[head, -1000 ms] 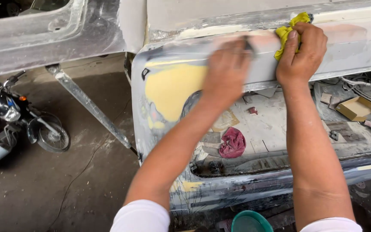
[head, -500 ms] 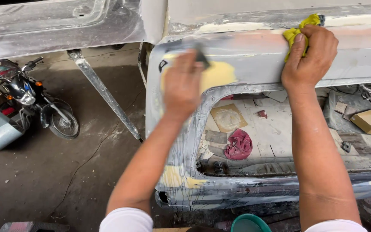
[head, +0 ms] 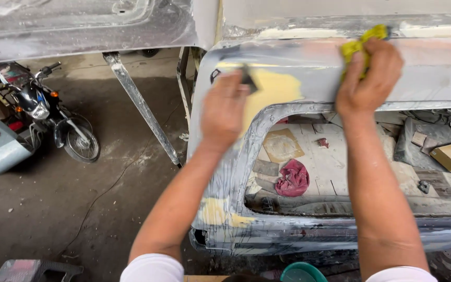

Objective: The person sands a yellow filler patch on a car fender using a sanding block held in the right hand. They repeatedly wipe the sanded area with a yellow cloth held in the left hand to remove dust and check the surface smoothness.

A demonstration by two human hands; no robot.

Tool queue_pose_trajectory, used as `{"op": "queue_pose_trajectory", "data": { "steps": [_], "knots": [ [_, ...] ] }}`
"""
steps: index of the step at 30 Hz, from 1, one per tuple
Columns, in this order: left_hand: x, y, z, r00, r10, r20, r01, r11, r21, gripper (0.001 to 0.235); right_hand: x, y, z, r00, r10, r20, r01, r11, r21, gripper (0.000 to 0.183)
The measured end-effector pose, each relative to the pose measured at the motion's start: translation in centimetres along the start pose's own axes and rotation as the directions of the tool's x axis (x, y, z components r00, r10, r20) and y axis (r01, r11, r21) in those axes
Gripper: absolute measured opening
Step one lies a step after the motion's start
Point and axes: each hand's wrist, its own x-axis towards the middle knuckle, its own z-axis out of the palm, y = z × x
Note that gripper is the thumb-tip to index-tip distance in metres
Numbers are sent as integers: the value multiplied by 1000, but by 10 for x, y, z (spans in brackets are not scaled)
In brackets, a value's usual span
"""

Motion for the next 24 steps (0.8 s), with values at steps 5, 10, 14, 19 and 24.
{"op": "queue_pose_trajectory", "data": {
  "steps": [5,10,14,19,24],
  "knots": [
    [47,52,22,973,181,144,-157,975,-159,28,-1,-50,-14,999,-34,17,34,999,26,34],
    [16,-12,-10,991,97,96,-71,967,-244,27,-37,-32,-16,997,81,-19,-79,991,104,30],
    [11,-13,-12,998,21,52,-17,997,-72,26,-51,-37,-3,978,157,-140,-142,984,107,30],
    [54,62,34,965,235,115,-203,950,-239,29,-65,-51,-4,987,147,-67,-141,986,94,31],
    [47,26,29,937,331,111,-273,893,-357,23,-63,-18,-26,975,175,-139,-169,984,53,32]
  ]
}}
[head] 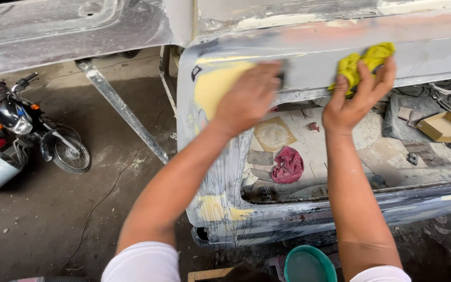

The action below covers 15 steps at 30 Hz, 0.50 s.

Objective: The person sands a yellow filler patch on a car fender using a sanding block held in the right hand. They repeatedly wipe the sanded area with a yellow cloth held in the left hand to remove dust and check the surface smoothness.

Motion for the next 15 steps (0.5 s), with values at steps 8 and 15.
{"op": "queue_pose_trajectory", "data": {
  "steps": [8,15],
  "knots": [
    [2,11,2,975,-195,-109,210,967,143,23,-3,-7,4,998,59,14,-60,998,17,31],
    [30,9,14,997,-70,-16,70,997,22,24,9,0,-3,998,36,42,-36,999,6,30]
  ]
}}
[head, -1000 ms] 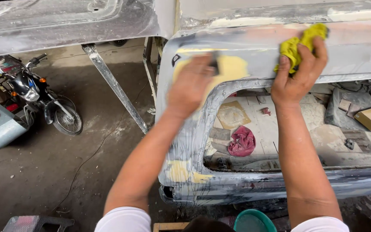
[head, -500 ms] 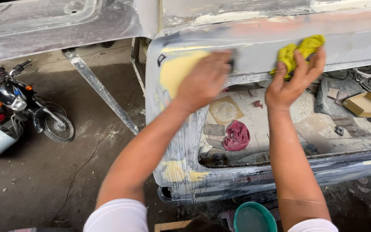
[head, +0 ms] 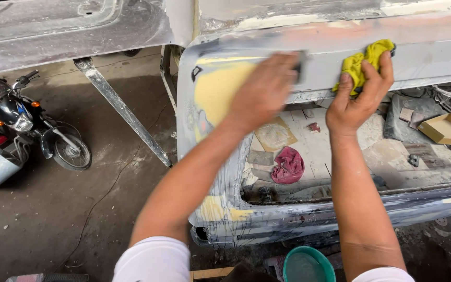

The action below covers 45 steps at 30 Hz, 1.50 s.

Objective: The person sands a yellow filler patch on a car fender using a sanding block held in the right hand. They repeatedly wipe the sanded area with a yellow cloth held in the left hand to remove dust and check the surface smoothness.

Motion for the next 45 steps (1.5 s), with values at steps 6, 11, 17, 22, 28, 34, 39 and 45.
{"op": "queue_pose_trajectory", "data": {
  "steps": [6,11,17,22,28,34,39,45],
  "knots": [
    [-67,-49,-76,964,-200,-175,238,943,235,25,6,-8,6,998,-63,2,63,998,-19,27],
    [8,-17,-4,992,-126,21,123,986,112,28,8,-34,29,975,-219,38,218,976,17,27],
    [-32,-55,-58,992,-105,72,96,988,121,25,15,-31,17,963,-250,105,252,968,-7,33],
    [-66,-69,-86,964,-264,-36,266,940,216,29,11,-44,24,972,-205,116,201,979,44,27],
    [-18,-45,-36,988,-146,44,131,961,244,29,12,-69,36,952,-258,164,260,966,10,28],
    [-59,-61,-84,979,-205,18,196,955,224,31,13,-65,30,947,-264,185,259,964,52,28],
    [-28,-36,-27,962,-264,-72,274,929,248,31,8,-77,38,960,-238,146,229,971,71,28],
    [-38,-47,-45,971,-239,8,228,935,270,29,12,-70,33,945,-272,183,280,960,-17,30]
  ]
}}
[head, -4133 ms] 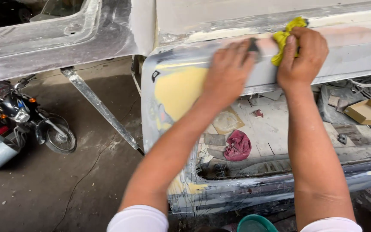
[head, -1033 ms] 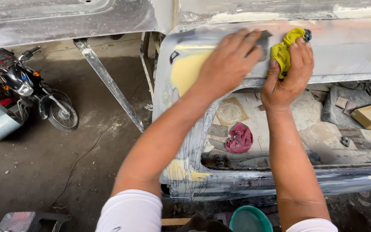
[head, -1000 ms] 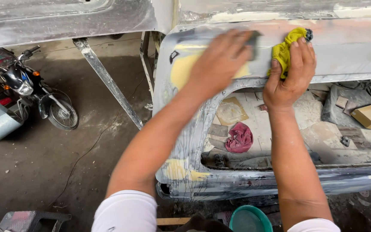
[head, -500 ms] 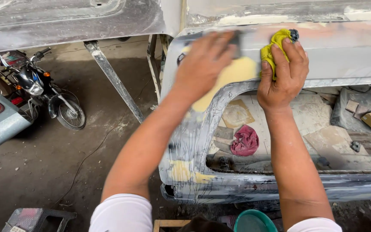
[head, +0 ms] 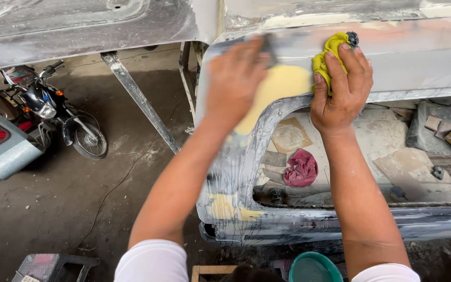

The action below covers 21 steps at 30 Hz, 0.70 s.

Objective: The person sands a yellow filler patch on a car fender using a sanding block held in the right hand. They repeatedly wipe the sanded area with a yellow cloth held in the left hand to remove dust and check the surface smoothness.

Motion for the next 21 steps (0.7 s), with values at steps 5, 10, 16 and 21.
{"op": "queue_pose_trajectory", "data": {
  "steps": [5,10,16,21],
  "knots": [
    [-26,-18,-17,975,-158,-158,172,982,83,29,-5,-8,14,998,48,-38,-44,995,90,27],
    [9,35,18,999,3,-49,-3,1000,7,31,-8,-17,22,996,53,-75,-46,994,97,29],
    [-24,-20,-17,991,-99,-92,105,993,60,31,-9,-14,17,999,-2,-38,5,998,56,29],
    [-10,9,16,975,-128,-180,145,985,89,28,-11,-24,26,992,85,-95,-74,991,114,29]
  ]
}}
